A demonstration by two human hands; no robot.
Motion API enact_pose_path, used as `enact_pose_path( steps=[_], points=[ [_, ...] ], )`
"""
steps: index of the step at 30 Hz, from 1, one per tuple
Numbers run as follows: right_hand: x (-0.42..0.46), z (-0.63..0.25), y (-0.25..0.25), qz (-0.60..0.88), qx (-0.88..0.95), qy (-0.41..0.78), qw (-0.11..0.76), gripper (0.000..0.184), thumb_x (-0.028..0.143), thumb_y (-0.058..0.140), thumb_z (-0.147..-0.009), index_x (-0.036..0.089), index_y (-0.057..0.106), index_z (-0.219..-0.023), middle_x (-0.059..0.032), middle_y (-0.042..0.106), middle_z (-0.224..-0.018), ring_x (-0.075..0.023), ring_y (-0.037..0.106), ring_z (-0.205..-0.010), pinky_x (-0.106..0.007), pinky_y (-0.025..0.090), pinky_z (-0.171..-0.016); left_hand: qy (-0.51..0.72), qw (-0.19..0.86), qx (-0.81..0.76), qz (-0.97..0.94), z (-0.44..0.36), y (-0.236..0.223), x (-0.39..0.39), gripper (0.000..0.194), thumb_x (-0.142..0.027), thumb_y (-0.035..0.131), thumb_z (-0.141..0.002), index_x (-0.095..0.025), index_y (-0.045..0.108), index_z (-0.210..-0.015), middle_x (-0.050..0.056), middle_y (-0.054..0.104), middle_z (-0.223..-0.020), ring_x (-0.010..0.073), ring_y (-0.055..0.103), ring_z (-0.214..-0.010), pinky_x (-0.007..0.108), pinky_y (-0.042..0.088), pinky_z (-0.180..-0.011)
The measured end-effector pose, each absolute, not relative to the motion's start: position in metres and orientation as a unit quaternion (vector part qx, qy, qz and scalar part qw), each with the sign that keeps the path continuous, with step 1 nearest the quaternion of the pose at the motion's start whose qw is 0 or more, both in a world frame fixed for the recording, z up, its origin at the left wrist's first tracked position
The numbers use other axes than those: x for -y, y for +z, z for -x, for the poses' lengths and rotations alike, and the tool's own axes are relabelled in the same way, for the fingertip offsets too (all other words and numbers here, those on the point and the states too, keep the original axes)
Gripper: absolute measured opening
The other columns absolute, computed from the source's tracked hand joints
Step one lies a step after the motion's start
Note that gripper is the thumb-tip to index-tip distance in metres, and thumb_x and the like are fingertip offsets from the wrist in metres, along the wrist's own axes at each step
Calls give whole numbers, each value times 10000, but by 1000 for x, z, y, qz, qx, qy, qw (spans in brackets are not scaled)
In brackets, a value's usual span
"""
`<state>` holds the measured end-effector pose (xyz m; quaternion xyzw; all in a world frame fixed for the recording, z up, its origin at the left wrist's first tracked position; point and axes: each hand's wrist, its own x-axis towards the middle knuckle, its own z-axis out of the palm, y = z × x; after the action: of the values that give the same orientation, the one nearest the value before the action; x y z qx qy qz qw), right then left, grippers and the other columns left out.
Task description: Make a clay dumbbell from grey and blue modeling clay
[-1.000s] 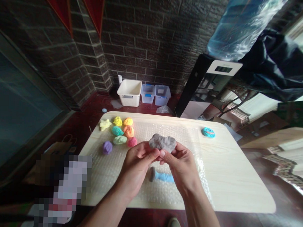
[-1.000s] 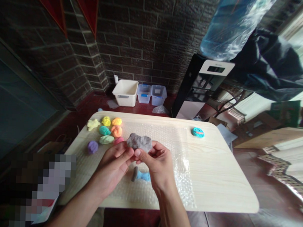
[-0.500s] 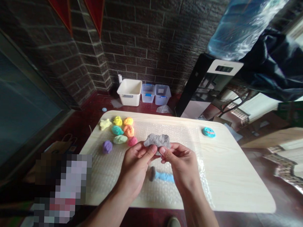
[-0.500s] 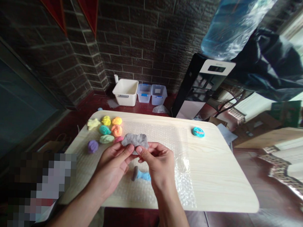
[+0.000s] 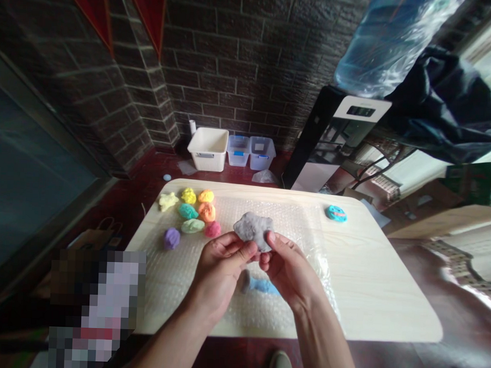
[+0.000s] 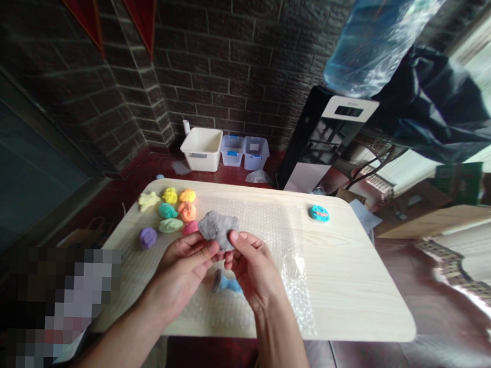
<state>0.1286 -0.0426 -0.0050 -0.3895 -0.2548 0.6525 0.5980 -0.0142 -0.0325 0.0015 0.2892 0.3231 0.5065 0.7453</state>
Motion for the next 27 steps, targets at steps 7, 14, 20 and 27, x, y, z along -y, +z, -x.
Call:
enact_pose_path(
  steps=[7, 14, 20, 27],
  points=[
    [46, -125, -6, 438, 295, 565, 634, 329, 442, 961, -766, 178, 798, -654, -14, 679, -607, -127, 553, -599, -269, 452, -610, 477, 738, -332, -344, 13, 0, 32, 332, -259, 906, -828, -155, 798, -1125, 140, 818, -1152, 256, 764, -1035, 345, 593, -906],
    [44, -124, -3, 396, 215, 643, 619, 357, 443, 968, -726, 190, 739, -623, -3, 623, -615, -132, 487, -575, -279, 411, -553, 470, 732, -345, -351, 12, 2, 36, 352, -184, 939, -756, -157, 815, -1085, 112, 834, -1046, 238, 781, -985, 304, 597, -881],
    [47, -120, 2, 409, 319, 595, 614, 311, 465, 941, -793, 185, 804, -791, -17, 684, -722, -140, 549, -675, -275, 452, -667, 510, 714, -345, -333, 13, 3, 32, 204, -232, 889, -819, -153, 823, -995, 88, 822, -950, 209, 743, -895, 296, 578, -834],
    [51, -126, 3, 445, 364, 582, 576, 296, 397, 953, -780, 174, 792, -671, -6, 666, -613, -129, 550, -629, -269, 416, -632, 511, 716, -339, -334, 16, 1, 33, 110, -265, 842, -874, -177, 792, -915, 49, 790, -877, 199, 726, -851, 291, 554, -810]
  ],
)
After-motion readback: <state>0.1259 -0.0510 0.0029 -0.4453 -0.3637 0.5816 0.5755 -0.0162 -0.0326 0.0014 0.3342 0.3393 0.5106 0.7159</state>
